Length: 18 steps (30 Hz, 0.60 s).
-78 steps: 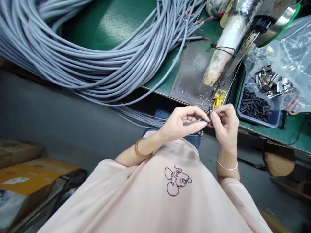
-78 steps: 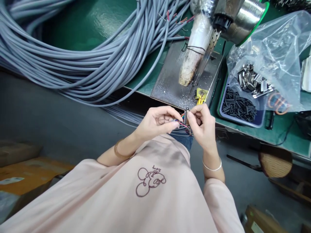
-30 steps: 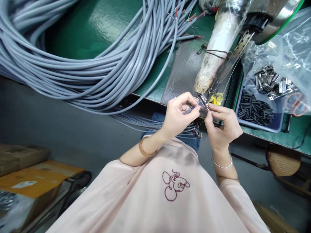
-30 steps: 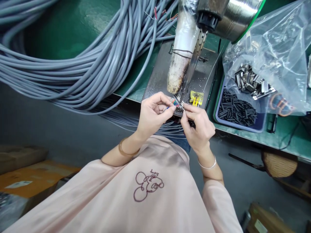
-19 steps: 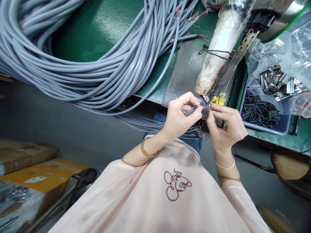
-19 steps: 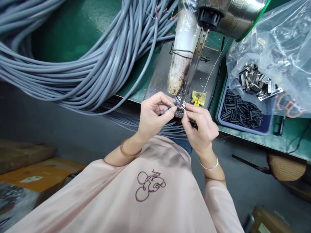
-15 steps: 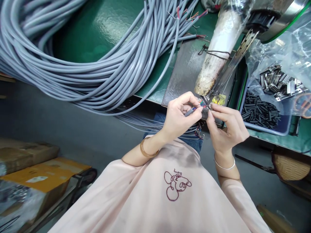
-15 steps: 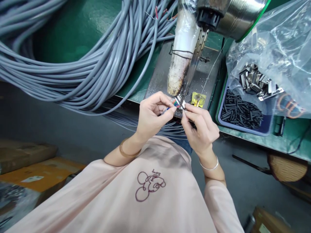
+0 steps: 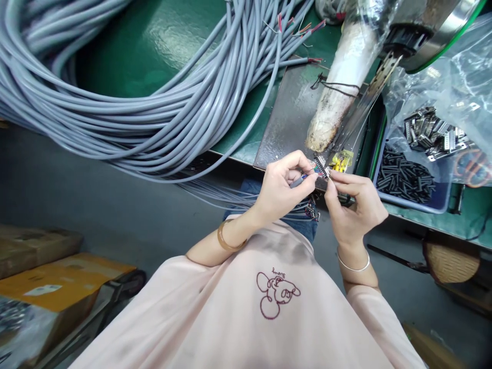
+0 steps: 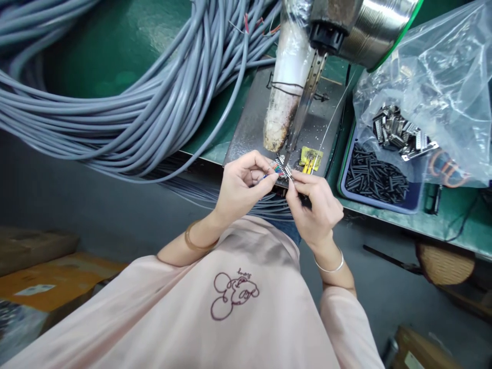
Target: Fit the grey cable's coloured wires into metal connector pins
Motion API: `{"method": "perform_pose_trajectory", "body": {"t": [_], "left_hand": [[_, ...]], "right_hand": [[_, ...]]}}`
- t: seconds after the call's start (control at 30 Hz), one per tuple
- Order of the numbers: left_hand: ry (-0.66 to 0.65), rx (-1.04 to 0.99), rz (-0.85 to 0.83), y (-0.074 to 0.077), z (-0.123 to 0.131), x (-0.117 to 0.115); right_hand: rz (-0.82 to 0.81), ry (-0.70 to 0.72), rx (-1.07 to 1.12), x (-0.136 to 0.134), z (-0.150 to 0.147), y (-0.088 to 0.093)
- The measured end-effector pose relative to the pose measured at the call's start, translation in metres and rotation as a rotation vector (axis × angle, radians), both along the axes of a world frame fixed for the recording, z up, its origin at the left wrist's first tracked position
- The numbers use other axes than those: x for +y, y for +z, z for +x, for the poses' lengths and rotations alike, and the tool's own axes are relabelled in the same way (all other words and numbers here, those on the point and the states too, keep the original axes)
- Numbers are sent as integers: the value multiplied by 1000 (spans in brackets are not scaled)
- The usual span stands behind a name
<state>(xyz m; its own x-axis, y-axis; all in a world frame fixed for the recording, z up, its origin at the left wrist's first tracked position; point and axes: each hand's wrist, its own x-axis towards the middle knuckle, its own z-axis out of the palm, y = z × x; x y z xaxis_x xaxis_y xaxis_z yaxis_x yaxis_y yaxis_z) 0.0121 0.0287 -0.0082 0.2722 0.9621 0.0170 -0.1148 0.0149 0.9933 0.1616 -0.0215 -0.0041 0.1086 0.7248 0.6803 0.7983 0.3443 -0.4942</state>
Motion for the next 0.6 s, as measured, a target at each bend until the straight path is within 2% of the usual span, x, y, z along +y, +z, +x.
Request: {"method": "perform_pose_trajectory", "body": {"t": [0.2, 0.6], "left_hand": [[51, 92, 104, 1, 4, 0], [80, 115, 142, 12, 2, 2]], "right_hand": [[-12, 4, -17, 2, -1, 1], [-27, 2, -19, 5, -2, 10]]}}
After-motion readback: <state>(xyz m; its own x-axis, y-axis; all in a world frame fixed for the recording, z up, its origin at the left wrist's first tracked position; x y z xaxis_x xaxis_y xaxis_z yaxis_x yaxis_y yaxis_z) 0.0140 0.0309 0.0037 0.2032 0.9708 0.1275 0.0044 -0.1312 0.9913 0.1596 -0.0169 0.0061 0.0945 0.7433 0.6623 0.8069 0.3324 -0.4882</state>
